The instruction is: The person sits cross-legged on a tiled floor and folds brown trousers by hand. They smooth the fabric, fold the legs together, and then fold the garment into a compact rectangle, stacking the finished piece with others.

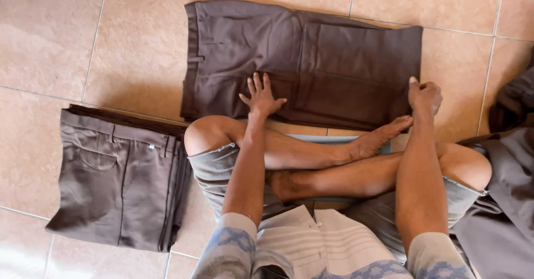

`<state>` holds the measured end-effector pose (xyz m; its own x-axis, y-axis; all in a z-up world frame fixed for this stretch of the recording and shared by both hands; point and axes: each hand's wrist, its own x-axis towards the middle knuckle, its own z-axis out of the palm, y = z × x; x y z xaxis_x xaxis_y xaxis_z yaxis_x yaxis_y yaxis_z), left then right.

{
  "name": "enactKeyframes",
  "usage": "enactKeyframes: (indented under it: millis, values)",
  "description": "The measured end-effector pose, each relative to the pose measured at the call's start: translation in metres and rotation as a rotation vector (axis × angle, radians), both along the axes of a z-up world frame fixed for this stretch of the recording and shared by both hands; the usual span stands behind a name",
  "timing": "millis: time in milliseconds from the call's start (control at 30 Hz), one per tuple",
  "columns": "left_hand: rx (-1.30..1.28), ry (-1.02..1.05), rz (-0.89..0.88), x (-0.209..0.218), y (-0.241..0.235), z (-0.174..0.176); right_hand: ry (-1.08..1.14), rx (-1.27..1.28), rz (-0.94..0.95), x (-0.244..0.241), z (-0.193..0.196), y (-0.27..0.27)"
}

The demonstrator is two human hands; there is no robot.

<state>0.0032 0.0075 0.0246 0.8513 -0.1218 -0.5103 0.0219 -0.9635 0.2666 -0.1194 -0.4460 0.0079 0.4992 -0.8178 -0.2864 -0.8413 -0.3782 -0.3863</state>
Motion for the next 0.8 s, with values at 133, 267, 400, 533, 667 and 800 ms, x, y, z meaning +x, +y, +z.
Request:
enactKeyframes:
  millis: [133,267,400,533,667,800]
  values:
    - [0.018,-0.011,0.008,-0.002,-0.004,0.002,0.014,0.127,-0.008,0.003,-0.004,-0.001]
    - [-0.202,-0.951,0.102,-0.025,-0.04,0.006,-0.06,0.216,-0.116,0.006,-0.015,-0.008]
    - [-0.252,-0.585,0.077,-0.035,-0.061,-0.047,-0.137,0.234,-0.182,0.0,-0.003,0.003]
    - [-0.467,-0.16,0.045,-0.045,-0.045,-0.008,0.701,-0.366,0.7,0.018,-0.11,-0.078]
    - [-0.416,-0.228,0.066,-0.035,-0.042,-0.045,0.154,0.14,0.089,0.009,-0.063,-0.038]
    - [-0.438,-0.51,0.179,0.019,-0.029,-0.103,-0.409,0.397,0.006,0.011,-0.018,-0.001]
